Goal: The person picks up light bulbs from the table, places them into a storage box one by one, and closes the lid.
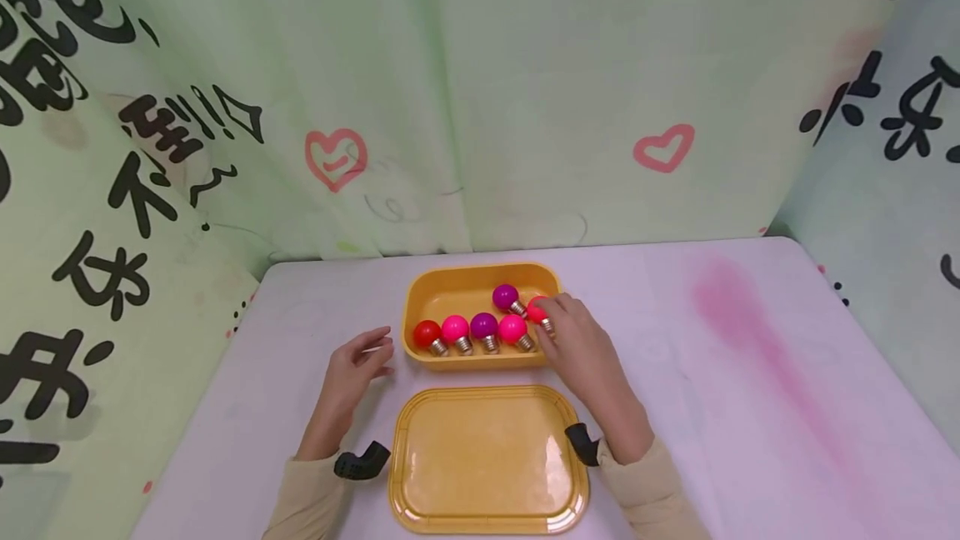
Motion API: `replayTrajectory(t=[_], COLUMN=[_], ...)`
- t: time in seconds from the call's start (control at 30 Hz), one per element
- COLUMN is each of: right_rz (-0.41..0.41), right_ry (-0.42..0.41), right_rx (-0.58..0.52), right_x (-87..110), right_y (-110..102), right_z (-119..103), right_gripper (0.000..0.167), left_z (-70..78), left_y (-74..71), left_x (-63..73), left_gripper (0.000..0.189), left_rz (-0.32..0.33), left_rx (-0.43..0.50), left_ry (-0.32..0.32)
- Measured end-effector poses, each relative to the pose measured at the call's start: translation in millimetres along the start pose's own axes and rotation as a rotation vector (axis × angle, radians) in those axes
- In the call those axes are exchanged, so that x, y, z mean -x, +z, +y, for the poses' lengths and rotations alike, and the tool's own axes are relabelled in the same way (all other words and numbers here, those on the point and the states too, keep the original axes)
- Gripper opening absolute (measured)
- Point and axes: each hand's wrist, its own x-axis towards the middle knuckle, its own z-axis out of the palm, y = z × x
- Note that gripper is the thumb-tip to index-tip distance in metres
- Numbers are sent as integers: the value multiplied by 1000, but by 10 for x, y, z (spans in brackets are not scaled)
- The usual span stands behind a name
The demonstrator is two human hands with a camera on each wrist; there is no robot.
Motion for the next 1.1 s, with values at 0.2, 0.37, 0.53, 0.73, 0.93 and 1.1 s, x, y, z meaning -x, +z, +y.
replayTrajectory(t=[0.2,0.37,0.53,0.73,0.93,1.1], right_rz=[-10,-6,-36,-136,-219,-289], right_ry=[76,106,157,202,245,293], right_rx=[-22,-46,-50,-81,-114,-123], right_x=[155,277,377,464,522,553], right_y=[-73,-102,-108,-63,9,63], right_z=[41,76,91,130,196,230], right_gripper=[36,39,42,43,42,42], left_z=[-45,-96,-136,-198,-282,-331], left_y=[-44,-61,-80,-95,-86,-81], left_x=[119,213,286,353,411,451], left_gripper=[37,35,33,29,25,25], left_rz=[-3,13,24,23,-21,-42], left_rx=[-13,-48,-64,-110,-111,-142], left_ry=[-9,-23,-32,-57,-34,-16])
